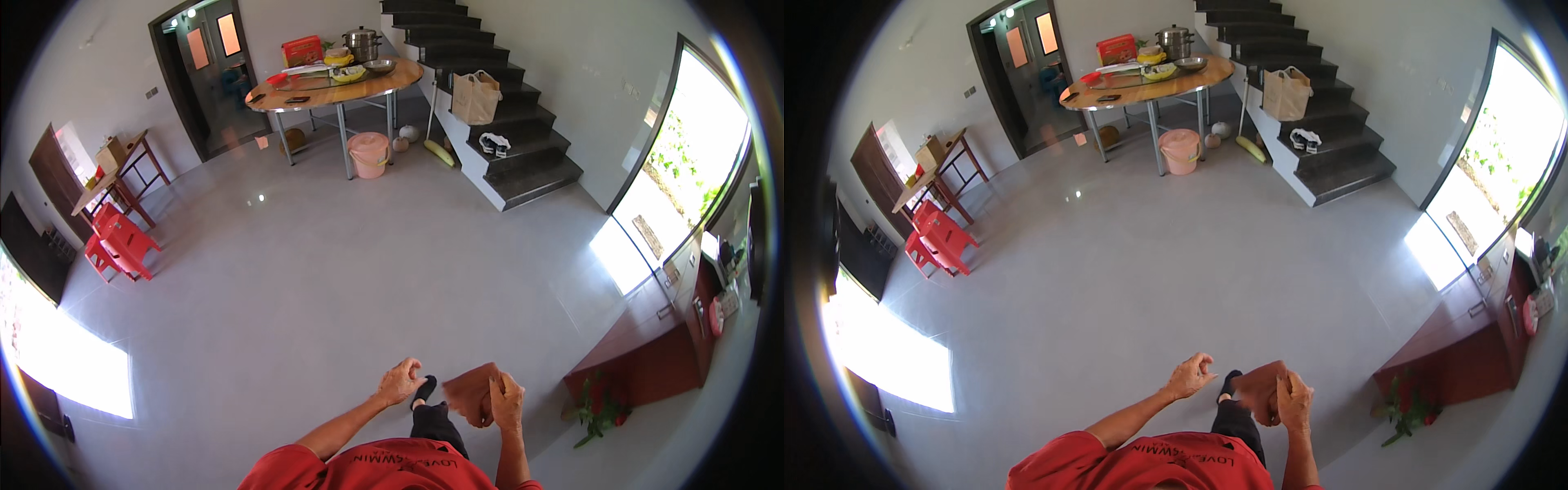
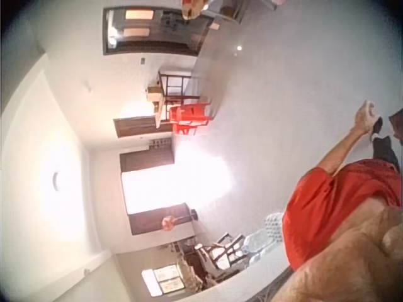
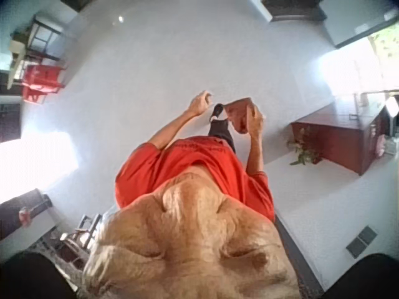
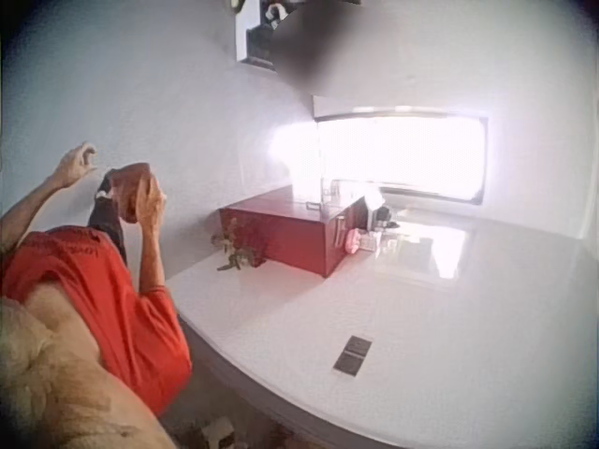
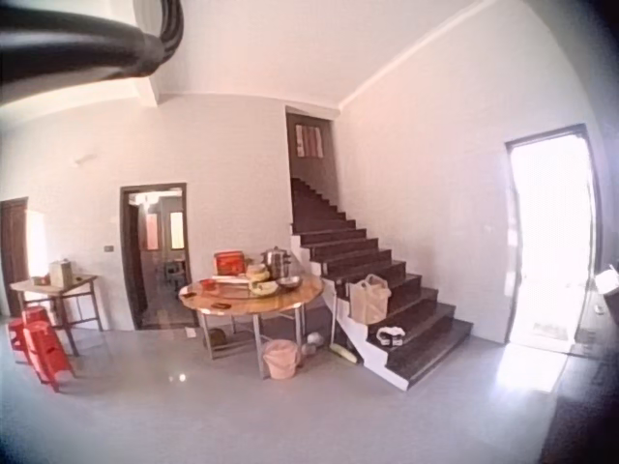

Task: The person wipes the exterior of several small containers and jars on a red table using a cloth. They handle each item individually, wiping the sides and lids, then place them back on the table. The person also wipes the table surface between items.

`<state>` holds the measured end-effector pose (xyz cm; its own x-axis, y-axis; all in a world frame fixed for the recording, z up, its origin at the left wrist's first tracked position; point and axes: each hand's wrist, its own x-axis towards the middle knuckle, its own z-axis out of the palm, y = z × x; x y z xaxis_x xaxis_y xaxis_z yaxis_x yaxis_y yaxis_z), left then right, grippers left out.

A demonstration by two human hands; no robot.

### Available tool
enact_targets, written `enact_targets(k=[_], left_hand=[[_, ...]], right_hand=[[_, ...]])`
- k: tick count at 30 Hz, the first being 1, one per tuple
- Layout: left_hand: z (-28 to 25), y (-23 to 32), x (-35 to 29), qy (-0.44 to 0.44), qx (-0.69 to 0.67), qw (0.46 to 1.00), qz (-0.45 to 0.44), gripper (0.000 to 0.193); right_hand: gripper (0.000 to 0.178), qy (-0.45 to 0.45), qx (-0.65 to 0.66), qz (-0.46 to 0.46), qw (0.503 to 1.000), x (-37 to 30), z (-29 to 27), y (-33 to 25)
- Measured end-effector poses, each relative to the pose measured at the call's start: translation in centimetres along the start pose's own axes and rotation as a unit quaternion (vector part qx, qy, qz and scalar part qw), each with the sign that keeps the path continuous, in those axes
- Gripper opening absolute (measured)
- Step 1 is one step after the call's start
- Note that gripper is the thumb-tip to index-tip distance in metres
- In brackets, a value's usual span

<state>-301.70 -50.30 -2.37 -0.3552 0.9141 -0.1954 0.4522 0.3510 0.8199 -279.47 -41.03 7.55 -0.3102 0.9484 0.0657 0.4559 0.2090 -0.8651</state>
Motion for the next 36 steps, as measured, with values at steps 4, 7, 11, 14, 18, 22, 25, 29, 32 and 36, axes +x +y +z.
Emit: enact_targets(k=[4, 7, 11, 14, 18, 22, 25, 29, 32, 36], left_hand=[[-2.8, 5.9, 9.3, -0.078, -0.133, 0.976, 0.155, 0.074], [-4.9, 7.9, 16.7, -0.057, -0.112, 0.964, 0.233, 0.079], [-7.8, 2.8, 25.5, -0.043, -0.161, 0.975, 0.147, 0.067], [-11.3, -0.3, 29.2, -0.144, -0.228, 0.957, -0.104, 0.044], [-14.3, -6.6, 34.6, 0.002, -0.251, 0.964, -0.088, 0.037], [-24.6, -1.8, 45.2, 0.079, -0.395, 0.908, -0.116, 0.054], [-31.1, 1.1, 52.8, -0.121, -0.658, 0.737, -0.099, 0.066], [-34.5, 2.3, 63.6, -0.128, -0.672, 0.725, 0.085, 0.055], [-35.2, -3.7, 70.3, 0.003, -0.697, 0.717, 0.032, 0.045], [-42.3, 0.4, 76.5, 0.084, -0.712, 0.696, 0.024, 0.041]], right_hand=[[0.016, -0.073, -0.261, -0.140, 0.953, 12.2, 4.8, 1.4], [0.016, -0.237, -0.189, -0.206, 0.930, 20.1, 10.0, -0.5], [0.017, -0.292, -0.019, -0.218, 0.931, 30.0, 14.7, -6.0], [0.016, -0.294, 0.045, -0.202, 0.933, 37.7, 18.4, -9.2], [0.015, -0.198, 0.039, -0.282, 0.938, 47.2, 24.9, -11.8], [0.012, -0.142, -0.089, -0.372, 0.913, 55.1, 29.9, -14.2], [0.010, -0.186, -0.140, -0.412, 0.881, 59.9, 34.7, -15.8], [0.014, -0.243, -0.069, -0.438, 0.863, 67.1, 40.5, -15.8], [0.037, -0.142, -0.067, -0.473, 0.867, 74.0, 41.6, -20.1], [0.067, -0.261, 0.039, -0.403, 0.876, 83.3, 47.1, -21.5]])
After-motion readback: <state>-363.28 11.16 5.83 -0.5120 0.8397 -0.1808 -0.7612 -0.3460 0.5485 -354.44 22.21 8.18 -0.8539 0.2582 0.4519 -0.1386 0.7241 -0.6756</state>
